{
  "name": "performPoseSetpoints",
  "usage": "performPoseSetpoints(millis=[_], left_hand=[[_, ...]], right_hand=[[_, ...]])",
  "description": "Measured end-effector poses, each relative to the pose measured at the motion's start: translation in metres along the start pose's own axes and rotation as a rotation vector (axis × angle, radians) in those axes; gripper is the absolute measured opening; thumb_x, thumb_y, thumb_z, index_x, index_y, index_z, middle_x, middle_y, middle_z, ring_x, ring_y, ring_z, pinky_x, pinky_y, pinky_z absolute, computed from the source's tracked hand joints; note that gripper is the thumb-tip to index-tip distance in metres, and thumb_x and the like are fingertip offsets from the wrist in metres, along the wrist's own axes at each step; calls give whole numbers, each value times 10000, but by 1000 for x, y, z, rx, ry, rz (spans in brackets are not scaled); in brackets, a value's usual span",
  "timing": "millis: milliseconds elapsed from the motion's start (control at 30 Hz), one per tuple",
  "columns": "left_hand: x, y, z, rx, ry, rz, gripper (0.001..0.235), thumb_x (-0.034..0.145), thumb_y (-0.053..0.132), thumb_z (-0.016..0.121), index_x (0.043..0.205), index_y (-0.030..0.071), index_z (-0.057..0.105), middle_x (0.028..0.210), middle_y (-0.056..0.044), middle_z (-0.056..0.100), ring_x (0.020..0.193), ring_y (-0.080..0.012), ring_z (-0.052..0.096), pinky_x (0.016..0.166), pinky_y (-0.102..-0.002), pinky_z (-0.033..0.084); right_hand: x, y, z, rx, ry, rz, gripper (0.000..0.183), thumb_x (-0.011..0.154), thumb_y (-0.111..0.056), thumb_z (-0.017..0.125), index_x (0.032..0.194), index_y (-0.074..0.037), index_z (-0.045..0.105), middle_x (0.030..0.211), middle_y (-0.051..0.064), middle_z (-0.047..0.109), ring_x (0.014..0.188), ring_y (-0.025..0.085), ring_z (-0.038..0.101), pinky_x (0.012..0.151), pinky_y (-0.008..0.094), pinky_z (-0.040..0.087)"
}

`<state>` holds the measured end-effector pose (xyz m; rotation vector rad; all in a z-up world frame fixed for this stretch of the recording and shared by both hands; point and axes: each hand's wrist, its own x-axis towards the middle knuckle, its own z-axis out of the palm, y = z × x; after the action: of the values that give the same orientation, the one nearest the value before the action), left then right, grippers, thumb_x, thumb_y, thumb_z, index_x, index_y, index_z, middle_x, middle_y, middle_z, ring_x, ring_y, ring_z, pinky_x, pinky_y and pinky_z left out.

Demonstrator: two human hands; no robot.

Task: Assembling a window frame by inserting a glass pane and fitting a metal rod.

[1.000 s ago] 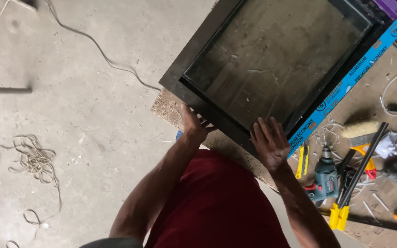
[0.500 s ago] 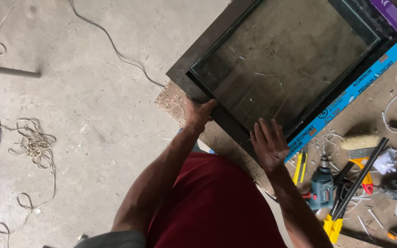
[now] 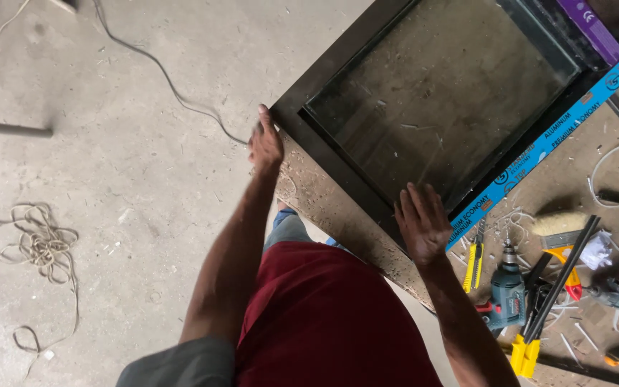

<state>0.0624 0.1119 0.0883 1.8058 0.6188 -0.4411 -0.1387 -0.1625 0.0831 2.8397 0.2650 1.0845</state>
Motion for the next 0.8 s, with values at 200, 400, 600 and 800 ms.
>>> performPoseSetpoints(millis=[200,400,600,800], left_hand=[[26,11,-22,-434,-253,177,926,983,683,518,1485,-92,458,1494,-358,470,1431,-516,404,1217,-595,297],[60,-20,3,-984,-237,-51,876,928,719,587,1469,35,497,1372,-199,558,1267,-381,522,1086,-517,403],[15,30,27,-1344,-433,-500,1139,818,848,488,1584,21,326,1634,-285,271,1516,-469,258,1258,-580,169],[62,-47,63,-1454,-631,-565,896,827,713,437,1429,63,574,1453,-222,555,1367,-416,510,1195,-523,368]], right_hand=[[10,1,-4,45,-62,-3,193,930,-257,784,1085,-145,808,1233,52,774,1087,330,744,1000,414,578],[-63,41,33,98,-145,-5,195,985,-195,725,1124,-75,793,1253,105,753,1137,376,717,1010,453,579],[-29,36,3,791,-161,811,364,1005,-255,545,1334,-101,577,1420,125,581,1312,376,539,1129,483,400],[4,26,-35,1826,-211,1485,509,1078,-248,297,1563,-109,363,1641,161,377,1526,343,361,1278,493,259]])
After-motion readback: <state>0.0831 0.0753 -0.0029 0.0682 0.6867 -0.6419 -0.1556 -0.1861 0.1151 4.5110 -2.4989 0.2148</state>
